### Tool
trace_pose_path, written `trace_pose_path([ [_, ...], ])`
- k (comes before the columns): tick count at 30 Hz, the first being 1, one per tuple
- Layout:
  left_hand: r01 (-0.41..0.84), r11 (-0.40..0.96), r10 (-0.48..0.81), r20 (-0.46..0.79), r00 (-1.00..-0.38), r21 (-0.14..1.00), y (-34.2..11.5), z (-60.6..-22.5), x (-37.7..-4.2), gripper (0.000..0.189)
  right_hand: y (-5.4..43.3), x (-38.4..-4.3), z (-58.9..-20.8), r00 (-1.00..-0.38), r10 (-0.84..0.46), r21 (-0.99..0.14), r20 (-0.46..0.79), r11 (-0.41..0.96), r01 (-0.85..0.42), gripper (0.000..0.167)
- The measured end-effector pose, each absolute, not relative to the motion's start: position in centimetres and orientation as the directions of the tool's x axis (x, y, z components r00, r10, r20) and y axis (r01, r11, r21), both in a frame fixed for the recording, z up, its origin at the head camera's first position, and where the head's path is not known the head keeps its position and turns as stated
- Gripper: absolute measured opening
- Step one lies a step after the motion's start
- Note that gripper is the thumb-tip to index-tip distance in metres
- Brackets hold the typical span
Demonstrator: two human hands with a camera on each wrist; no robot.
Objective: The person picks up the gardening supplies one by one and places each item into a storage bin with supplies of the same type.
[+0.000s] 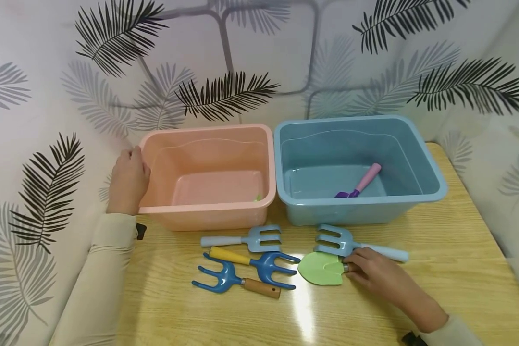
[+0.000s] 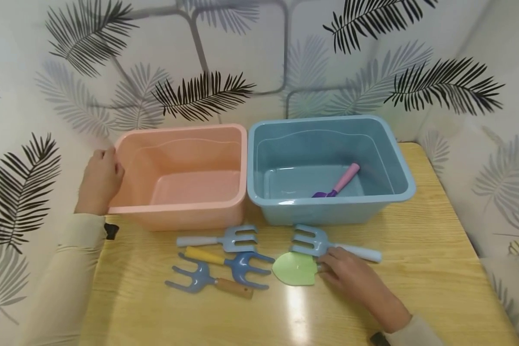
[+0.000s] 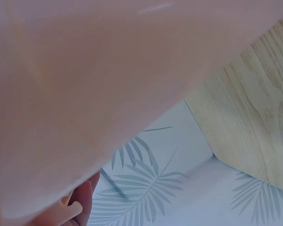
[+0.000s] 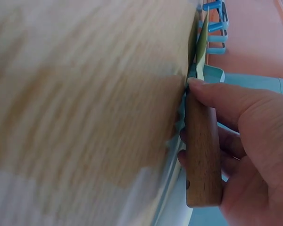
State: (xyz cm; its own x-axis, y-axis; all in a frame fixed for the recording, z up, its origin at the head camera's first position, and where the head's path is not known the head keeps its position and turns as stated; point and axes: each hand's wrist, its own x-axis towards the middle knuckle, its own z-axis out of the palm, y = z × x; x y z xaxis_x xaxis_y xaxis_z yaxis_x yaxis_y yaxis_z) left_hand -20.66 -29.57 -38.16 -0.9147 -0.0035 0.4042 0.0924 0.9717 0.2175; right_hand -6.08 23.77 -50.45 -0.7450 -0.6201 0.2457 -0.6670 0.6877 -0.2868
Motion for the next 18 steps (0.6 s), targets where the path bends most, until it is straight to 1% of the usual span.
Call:
trace_pose_path([
  [4, 0.094, 0.973, 0.0, 0.408, -0.913, 0.21, -29.64, -38.25, -20.69, 0.035, 23.5, -5.84, -50.66, -0.759, -0.605, -0.285, 0.243, 0.703, -0.652, 0.027],
  [10, 0.085, 0.975, -0.006, 0.407, -0.913, 0.206, -29.79, -38.47, -20.71, 0.033, 22.94, -5.53, -50.83, -0.755, -0.6, -0.286, 0.266, 0.698, -0.656, 0.026],
  [18, 0.089, 0.977, 0.001, 0.415, -0.91, 0.192, -29.77, -38.51, -20.75, 0.033, 22.89, -5.42, -51.12, -0.747, -0.61, -0.345, 0.265, 0.663, -0.664, 0.025],
])
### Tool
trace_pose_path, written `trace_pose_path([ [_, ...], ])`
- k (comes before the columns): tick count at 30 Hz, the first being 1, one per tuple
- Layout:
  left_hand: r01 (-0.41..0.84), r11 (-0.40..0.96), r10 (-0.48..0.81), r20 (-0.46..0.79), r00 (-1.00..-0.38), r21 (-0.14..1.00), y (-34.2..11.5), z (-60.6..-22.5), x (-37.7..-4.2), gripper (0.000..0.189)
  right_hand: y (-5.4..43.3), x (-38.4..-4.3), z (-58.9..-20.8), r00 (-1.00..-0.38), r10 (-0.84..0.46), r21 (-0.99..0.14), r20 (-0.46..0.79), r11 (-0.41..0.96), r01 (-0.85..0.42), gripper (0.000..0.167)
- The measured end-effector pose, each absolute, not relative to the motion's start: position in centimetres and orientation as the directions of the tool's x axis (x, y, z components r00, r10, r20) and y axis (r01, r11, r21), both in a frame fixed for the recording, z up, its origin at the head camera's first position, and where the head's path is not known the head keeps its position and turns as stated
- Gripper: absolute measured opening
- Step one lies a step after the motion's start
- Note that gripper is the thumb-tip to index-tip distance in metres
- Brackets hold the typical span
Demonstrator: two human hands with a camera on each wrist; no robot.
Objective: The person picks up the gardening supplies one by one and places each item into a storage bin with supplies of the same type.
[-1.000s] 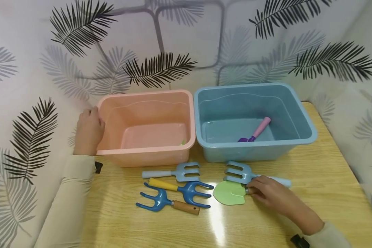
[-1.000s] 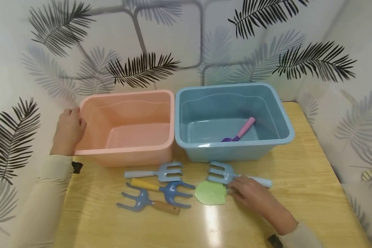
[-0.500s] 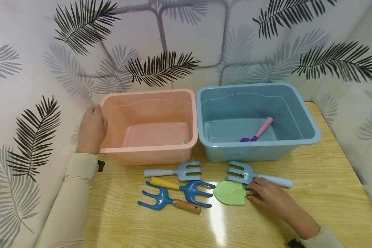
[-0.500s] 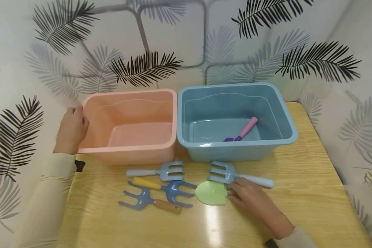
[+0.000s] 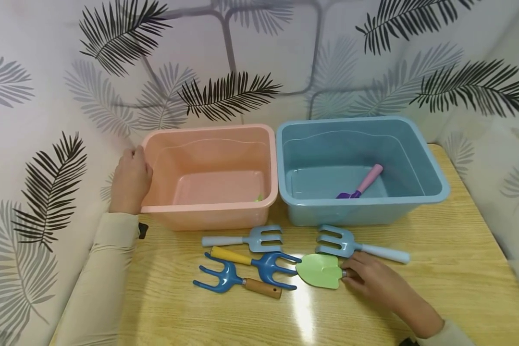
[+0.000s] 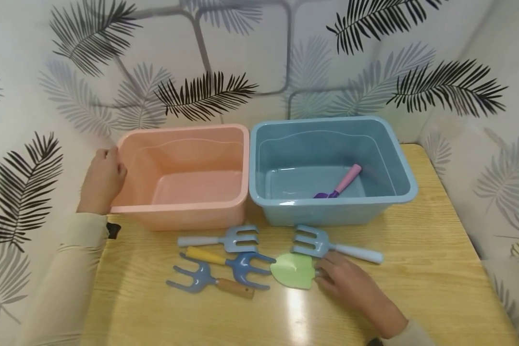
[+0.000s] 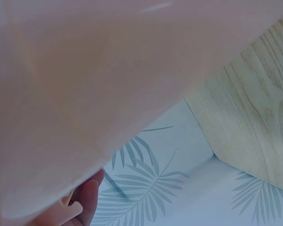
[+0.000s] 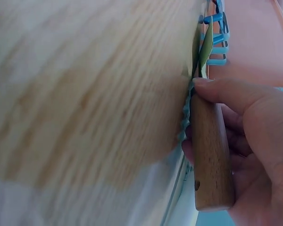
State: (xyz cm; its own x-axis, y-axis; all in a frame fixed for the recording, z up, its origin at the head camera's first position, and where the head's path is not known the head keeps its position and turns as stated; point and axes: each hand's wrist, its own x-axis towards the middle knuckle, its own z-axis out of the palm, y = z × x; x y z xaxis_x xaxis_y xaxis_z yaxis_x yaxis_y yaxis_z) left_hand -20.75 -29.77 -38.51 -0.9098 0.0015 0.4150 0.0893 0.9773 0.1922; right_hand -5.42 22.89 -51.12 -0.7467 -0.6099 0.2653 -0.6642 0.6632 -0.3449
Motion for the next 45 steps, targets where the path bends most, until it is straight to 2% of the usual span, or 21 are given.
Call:
trace_pose_path([
  [13, 0.084, 0.978, -0.001, 0.403, -0.915, 0.192, -29.5, -38.2, -20.5, 0.037, 23.8, -5.3, -50.0, -0.731, -0.641, -0.4, 0.233, 0.622, -0.673, 0.025],
  [18, 0.079, 0.977, -0.006, 0.394, -0.919, 0.197, -29.6, -38.3, -20.6, 0.038, 23.8, -5.6, -48.7, -0.702, -0.648, -0.408, 0.295, 0.579, -0.706, 0.026],
  [29, 0.082, 0.976, -0.004, 0.396, -0.918, 0.2, -29.6, -38.3, -20.5, 0.038, 25.1, -7.5, -42.9, -0.7, -0.632, -0.454, 0.333, 0.543, -0.706, 0.027],
  [35, 0.08, 0.976, -0.005, 0.39, -0.921, 0.203, -29.7, -38.2, -20.6, 0.038, 25.9, -8.7, -39.4, -0.66, -0.633, -0.414, 0.404, 0.516, -0.749, 0.023],
  [40, 0.074, 0.975, -0.013, 0.388, -0.921, 0.209, -29.7, -38.3, -20.6, 0.038, 26.5, -10.2, -36.8, -0.614, -0.626, -0.353, 0.481, 0.503, -0.789, 0.041],
  [43, 0.077, 0.975, -0.011, 0.391, -0.921, 0.21, -29.8, -38.4, -20.7, 0.038, 27.0, -11.0, -35.5, -0.6, -0.616, -0.324, 0.51, 0.508, -0.798, 0.044],
  [45, 0.083, 0.974, -0.006, 0.394, -0.919, 0.209, -29.8, -38.5, -20.7, 0.038, 27.3, -11.6, -34.8, -0.606, -0.608, -0.327, 0.513, 0.514, -0.793, 0.039],
])
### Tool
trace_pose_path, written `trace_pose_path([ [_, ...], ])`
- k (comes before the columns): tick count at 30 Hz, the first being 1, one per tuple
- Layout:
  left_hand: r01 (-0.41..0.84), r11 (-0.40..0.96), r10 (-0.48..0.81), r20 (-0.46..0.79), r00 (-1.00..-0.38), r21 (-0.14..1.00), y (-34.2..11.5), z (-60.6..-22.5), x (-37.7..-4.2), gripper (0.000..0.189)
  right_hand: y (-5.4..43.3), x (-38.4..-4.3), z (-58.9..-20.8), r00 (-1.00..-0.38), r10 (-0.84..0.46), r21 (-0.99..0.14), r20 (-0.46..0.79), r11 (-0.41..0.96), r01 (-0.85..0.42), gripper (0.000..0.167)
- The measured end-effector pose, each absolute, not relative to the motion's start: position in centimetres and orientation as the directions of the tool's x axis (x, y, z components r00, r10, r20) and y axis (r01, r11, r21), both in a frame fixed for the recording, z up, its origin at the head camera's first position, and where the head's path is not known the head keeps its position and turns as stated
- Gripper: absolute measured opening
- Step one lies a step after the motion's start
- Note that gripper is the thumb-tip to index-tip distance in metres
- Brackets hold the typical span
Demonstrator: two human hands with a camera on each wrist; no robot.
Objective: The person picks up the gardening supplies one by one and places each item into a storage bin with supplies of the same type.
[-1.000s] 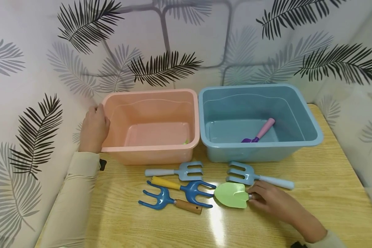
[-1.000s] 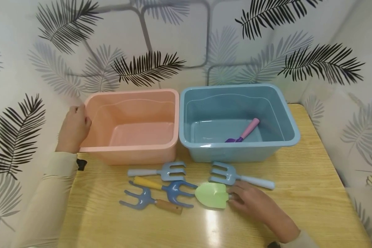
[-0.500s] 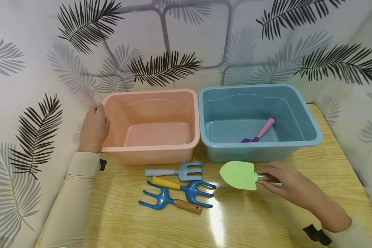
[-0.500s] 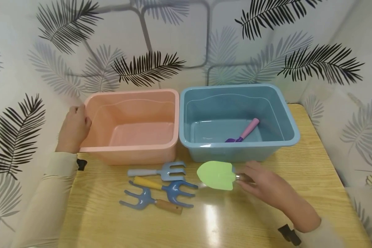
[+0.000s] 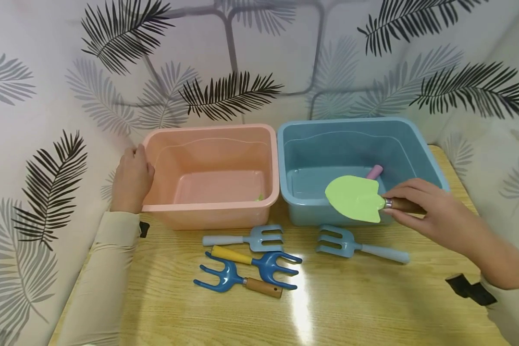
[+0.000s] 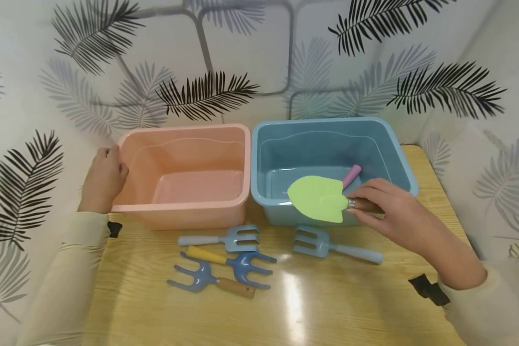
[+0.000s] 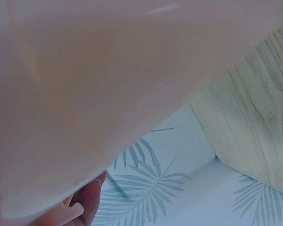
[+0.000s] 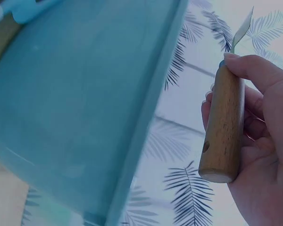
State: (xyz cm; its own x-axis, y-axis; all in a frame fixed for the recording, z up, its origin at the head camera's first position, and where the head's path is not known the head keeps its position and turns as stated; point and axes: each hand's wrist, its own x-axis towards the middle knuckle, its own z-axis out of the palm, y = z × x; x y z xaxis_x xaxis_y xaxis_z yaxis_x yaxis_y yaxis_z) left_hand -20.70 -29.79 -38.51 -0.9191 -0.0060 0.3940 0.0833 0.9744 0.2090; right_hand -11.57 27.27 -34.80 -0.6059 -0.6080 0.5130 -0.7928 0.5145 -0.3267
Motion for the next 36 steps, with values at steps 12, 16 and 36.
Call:
trace_pose_path([
  [12, 0.076, 0.976, -0.008, 0.38, -0.925, 0.206, -29.8, -38.4, -20.7, 0.041, 27.5, -15.0, -32.8, -0.695, -0.586, -0.345, 0.416, 0.606, -0.717, 0.04],
  [16, 0.077, 0.975, -0.009, 0.378, -0.926, 0.21, -29.8, -38.3, -20.8, 0.041, 27.4, -16.6, -32.9, -0.737, -0.564, -0.343, 0.374, 0.654, -0.674, 0.032],
  [36, 0.073, 0.974, -0.015, 0.379, -0.925, 0.216, -29.7, -38.5, -20.7, 0.039, 25.6, -23.5, -32.7, -0.802, -0.595, -0.349, 0.056, 0.74, -0.574, 0.019],
])
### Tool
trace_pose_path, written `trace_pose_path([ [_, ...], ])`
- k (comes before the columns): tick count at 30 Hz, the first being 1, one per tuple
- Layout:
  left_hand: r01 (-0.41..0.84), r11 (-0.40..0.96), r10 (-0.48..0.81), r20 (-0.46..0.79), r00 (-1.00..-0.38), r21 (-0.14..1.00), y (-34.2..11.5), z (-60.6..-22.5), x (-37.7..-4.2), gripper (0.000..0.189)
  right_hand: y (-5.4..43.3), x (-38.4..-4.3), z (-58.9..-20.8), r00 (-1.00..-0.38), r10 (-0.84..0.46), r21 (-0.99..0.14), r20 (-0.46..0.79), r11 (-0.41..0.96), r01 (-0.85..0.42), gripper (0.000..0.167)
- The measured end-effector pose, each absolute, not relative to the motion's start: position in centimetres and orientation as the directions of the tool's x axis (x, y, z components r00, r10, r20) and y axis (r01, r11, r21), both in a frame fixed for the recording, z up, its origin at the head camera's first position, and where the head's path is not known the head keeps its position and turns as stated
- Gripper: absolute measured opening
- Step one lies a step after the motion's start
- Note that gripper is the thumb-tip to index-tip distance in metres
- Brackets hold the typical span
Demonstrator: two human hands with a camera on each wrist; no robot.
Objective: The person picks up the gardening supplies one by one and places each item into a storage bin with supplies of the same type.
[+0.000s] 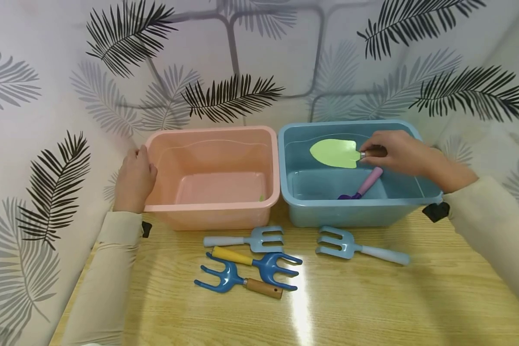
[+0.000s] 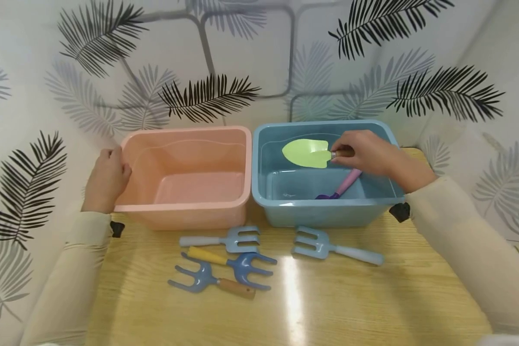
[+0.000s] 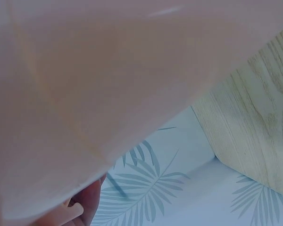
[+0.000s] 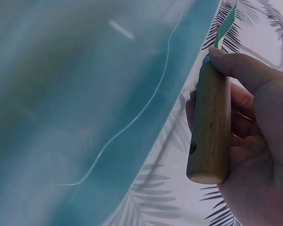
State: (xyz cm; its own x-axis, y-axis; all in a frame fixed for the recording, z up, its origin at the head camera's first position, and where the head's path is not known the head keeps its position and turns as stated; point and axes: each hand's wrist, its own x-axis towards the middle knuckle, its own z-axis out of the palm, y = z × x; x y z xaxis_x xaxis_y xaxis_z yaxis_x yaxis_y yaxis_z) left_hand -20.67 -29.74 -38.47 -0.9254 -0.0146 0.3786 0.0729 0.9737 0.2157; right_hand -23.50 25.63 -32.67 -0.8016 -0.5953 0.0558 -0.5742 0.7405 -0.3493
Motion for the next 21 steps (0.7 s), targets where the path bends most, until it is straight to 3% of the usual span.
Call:
trace_pose_path([
  [21, 0.054, 0.969, -0.036, 0.358, -0.933, 0.24, -29.9, -38.5, -20.9, 0.041, 21.1, -29.6, -33.7, -0.721, -0.669, -0.311, -0.183, 0.735, -0.603, 0.021],
])
